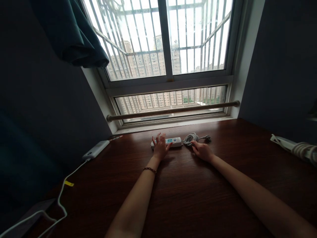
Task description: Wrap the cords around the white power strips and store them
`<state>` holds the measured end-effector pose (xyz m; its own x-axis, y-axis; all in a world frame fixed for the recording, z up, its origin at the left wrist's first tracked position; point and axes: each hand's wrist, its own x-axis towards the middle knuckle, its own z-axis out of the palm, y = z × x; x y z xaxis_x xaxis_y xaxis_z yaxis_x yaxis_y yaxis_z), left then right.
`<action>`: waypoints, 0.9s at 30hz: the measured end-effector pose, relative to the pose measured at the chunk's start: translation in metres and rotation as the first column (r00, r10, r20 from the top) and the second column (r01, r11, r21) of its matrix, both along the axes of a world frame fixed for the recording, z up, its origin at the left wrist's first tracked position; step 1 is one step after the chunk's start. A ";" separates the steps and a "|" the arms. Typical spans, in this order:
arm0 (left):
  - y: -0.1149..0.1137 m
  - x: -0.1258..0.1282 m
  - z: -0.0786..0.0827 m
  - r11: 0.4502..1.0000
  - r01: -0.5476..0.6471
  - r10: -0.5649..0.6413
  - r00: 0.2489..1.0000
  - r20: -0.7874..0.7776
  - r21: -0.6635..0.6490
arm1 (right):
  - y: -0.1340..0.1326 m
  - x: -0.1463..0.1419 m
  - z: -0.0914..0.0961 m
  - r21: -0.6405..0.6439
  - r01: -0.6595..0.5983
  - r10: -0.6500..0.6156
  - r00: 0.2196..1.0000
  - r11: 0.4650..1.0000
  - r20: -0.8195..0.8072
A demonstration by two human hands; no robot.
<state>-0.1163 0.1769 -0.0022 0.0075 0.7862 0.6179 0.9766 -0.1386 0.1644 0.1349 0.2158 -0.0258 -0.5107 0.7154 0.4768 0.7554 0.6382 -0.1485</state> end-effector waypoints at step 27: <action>-0.100 0.108 -0.001 0.704 0.672 -0.457 0.183 0.870 0.229 | -0.111 -0.017 0.005 -0.115 -0.576 0.362 0.643 0.809 -0.675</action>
<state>-0.0083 0.0768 -0.0032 0.0865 0.8859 0.4558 -0.0326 -0.4547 0.8900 0.1176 0.1053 -0.0211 -0.4996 0.6147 0.6104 0.0429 0.7213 -0.6913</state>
